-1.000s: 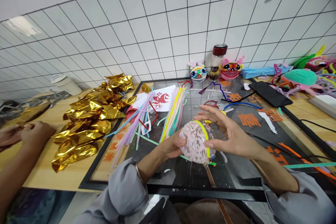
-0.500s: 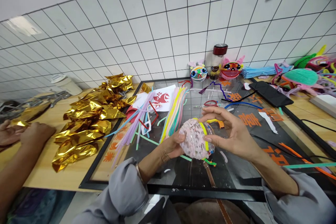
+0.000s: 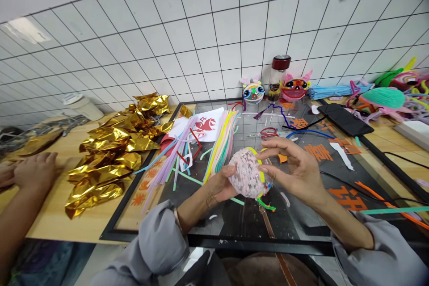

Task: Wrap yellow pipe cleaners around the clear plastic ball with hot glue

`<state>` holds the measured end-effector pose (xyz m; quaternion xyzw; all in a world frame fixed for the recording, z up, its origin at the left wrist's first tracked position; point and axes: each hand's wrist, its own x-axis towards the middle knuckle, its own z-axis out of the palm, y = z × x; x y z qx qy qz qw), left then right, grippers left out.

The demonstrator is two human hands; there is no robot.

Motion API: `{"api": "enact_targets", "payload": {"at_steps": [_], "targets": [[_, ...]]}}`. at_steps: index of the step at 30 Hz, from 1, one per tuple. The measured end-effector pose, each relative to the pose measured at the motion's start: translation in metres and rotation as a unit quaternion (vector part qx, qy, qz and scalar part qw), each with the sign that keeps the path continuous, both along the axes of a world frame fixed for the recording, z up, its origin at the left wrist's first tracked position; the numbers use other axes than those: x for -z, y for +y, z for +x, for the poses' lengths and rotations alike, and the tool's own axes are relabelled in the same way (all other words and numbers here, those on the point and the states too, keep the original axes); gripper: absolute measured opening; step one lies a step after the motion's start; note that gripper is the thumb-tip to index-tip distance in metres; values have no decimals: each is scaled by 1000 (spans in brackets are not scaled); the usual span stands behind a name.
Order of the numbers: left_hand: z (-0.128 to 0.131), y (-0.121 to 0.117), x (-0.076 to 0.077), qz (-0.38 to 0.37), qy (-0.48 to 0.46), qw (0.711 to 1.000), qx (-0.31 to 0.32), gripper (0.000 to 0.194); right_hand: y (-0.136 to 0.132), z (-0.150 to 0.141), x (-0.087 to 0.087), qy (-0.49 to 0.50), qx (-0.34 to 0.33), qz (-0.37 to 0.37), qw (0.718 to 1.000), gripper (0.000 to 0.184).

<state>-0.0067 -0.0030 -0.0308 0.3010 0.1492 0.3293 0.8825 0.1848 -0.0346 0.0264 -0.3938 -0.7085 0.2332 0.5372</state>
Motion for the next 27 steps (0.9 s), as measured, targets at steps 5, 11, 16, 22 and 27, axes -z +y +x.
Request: {"api": "enact_targets", "payload": {"at_steps": [5, 11, 16, 22, 27], "targets": [[0, 1, 3, -8, -4, 1000, -7, 78, 1, 0, 1, -12, -3, 23, 1000, 33], [0, 0, 3, 4, -5, 1000, 0, 81, 1, 3, 2, -37, -14, 41, 998, 34], [-2, 1, 4, 30, 22, 999, 3, 80, 0, 4, -1, -46, -37, 20, 998, 41], [-4, 0, 1, 61, 56, 996, 25, 82, -2, 10, -10, -57, -97, -43, 993, 56], [-4, -5, -9, 71, 68, 994, 51, 88, -1, 16, -10, -55, -165, -125, 977, 81]]}}
